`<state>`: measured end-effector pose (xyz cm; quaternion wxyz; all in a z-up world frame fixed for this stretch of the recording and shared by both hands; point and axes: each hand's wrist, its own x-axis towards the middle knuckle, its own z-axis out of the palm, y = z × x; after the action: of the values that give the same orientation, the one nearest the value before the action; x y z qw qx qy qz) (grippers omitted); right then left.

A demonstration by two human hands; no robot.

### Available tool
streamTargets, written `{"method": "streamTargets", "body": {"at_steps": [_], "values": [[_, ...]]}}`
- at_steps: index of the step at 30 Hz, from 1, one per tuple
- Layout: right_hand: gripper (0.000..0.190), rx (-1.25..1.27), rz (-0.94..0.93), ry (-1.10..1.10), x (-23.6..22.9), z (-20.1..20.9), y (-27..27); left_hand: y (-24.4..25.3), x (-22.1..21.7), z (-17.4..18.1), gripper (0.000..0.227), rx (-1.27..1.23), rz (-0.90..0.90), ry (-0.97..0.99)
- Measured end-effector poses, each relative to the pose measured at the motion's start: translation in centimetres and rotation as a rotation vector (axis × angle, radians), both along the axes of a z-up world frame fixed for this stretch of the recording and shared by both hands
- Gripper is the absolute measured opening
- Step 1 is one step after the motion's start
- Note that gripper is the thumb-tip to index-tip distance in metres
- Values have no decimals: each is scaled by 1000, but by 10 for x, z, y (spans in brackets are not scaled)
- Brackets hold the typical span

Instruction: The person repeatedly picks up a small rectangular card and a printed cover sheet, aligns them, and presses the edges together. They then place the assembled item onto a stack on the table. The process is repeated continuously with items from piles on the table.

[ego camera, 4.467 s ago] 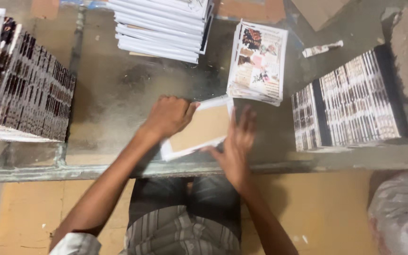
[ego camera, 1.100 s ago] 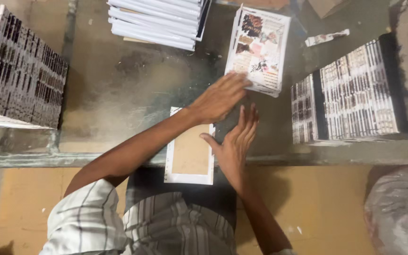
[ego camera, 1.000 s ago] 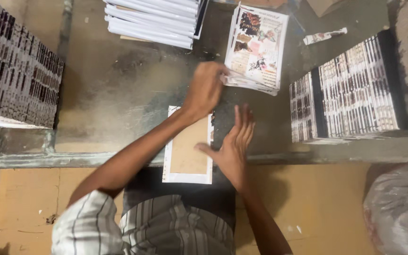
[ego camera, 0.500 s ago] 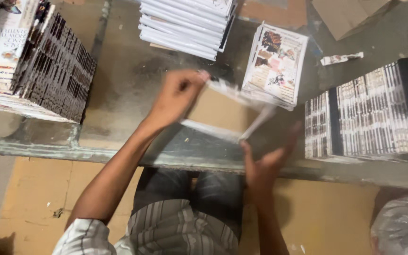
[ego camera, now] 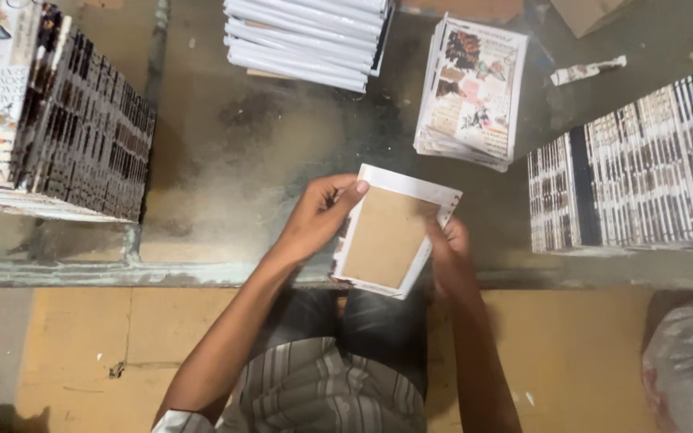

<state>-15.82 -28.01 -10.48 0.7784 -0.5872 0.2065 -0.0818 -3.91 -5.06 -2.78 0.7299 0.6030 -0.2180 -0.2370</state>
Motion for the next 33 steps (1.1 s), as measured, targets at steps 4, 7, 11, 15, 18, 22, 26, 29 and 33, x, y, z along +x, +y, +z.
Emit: {"method": "streamTargets", "body": {"at_steps": [4, 7, 11, 15, 18, 22, 26, 29, 33], "values": [[39, 264, 13, -293, 11, -4, -19, -13, 6, -9, 32, -131, 96, 268], [34, -81, -91, -61, 18, 13, -25, -14, 3, -8, 32, -192, 140, 320], [28, -92, -133, -80, 27, 38, -20, -18, 0, 0, 34, -225, 204, 413], [29, -15, -45, -203, 32, 50, -16, -18, 2, 7, 28, -250, 238, 566], [22, -150, -155, -9, 36, 56, -18, -14, 6, 10, 24, -284, 175, 608], [22, -304, -92, -92, 33, 66, -15, -12, 8, 13, 19, -258, 163, 620], [19, -257, -170, -79, 33, 70, -3, -10, 10, 13, 15, -217, 157, 599], [16, -208, -205, -154, 34, 68, 1, -9, 10, 12, 12, -206, 159, 585], [17, -251, -201, -191, 34, 65, 1, -10, 10, 11, 11, -222, 153, 601]]}}
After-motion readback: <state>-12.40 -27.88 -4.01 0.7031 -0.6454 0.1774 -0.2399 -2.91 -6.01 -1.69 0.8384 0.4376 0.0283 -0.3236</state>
